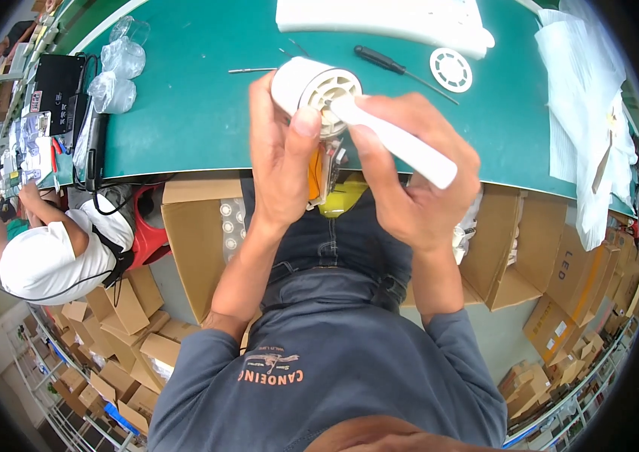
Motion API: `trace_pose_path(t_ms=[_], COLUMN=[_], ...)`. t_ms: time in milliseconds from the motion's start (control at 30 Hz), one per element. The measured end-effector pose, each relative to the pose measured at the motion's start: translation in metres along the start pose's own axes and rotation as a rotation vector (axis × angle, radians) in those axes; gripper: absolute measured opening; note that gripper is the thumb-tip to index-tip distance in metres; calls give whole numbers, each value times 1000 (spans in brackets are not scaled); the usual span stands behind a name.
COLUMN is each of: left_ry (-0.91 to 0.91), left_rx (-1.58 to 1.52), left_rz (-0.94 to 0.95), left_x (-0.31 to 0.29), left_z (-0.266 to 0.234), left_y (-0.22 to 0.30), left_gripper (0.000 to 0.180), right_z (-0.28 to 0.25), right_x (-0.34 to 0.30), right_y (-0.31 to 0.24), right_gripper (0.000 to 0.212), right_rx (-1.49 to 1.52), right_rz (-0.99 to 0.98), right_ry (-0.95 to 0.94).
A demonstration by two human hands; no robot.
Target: The person assembles an electronic component by inserting a circuit board into a plastic housing, then applying adhesive with an adhesive applicator.
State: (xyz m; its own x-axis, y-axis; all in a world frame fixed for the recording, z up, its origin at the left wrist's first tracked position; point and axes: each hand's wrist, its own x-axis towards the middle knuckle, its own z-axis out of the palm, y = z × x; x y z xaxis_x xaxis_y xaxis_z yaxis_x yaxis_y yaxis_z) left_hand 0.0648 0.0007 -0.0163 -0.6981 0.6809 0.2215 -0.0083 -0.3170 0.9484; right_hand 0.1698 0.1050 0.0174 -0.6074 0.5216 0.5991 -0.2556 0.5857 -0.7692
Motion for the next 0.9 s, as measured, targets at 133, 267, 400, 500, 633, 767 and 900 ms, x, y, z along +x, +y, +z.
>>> trace_pose_path(t_ms=[133,267,400,500,633,767,900], left_ry=[-11,-11,-5,1,26,7,-3], left_rx=[-2,92,29,8,132,107,-53], left_rz=[-28,84,-35,-75,-110,-154,-175], left_x=[0,-3,-1,-2,-2,-1,-2], left_z=[3,4,8,9,6,3,1], left_y=[2,-2,3,3,-3,0,2], left_gripper=[51,49,47,45,47,51,39], right_z=[5,-2,0,-1,-4,-9,-8], right_x=[-6,-6,-15,-19,-19,-16,-15], right_y=[4,2,6,7,8,16,19], right_gripper=[15,16,18,19,17,19,24], right_rx=[21,116,158,254,386,682,845], right_rz=[-40,63,135,258,334,524,618], right_ry=[122,95,140,218,228,222,221])
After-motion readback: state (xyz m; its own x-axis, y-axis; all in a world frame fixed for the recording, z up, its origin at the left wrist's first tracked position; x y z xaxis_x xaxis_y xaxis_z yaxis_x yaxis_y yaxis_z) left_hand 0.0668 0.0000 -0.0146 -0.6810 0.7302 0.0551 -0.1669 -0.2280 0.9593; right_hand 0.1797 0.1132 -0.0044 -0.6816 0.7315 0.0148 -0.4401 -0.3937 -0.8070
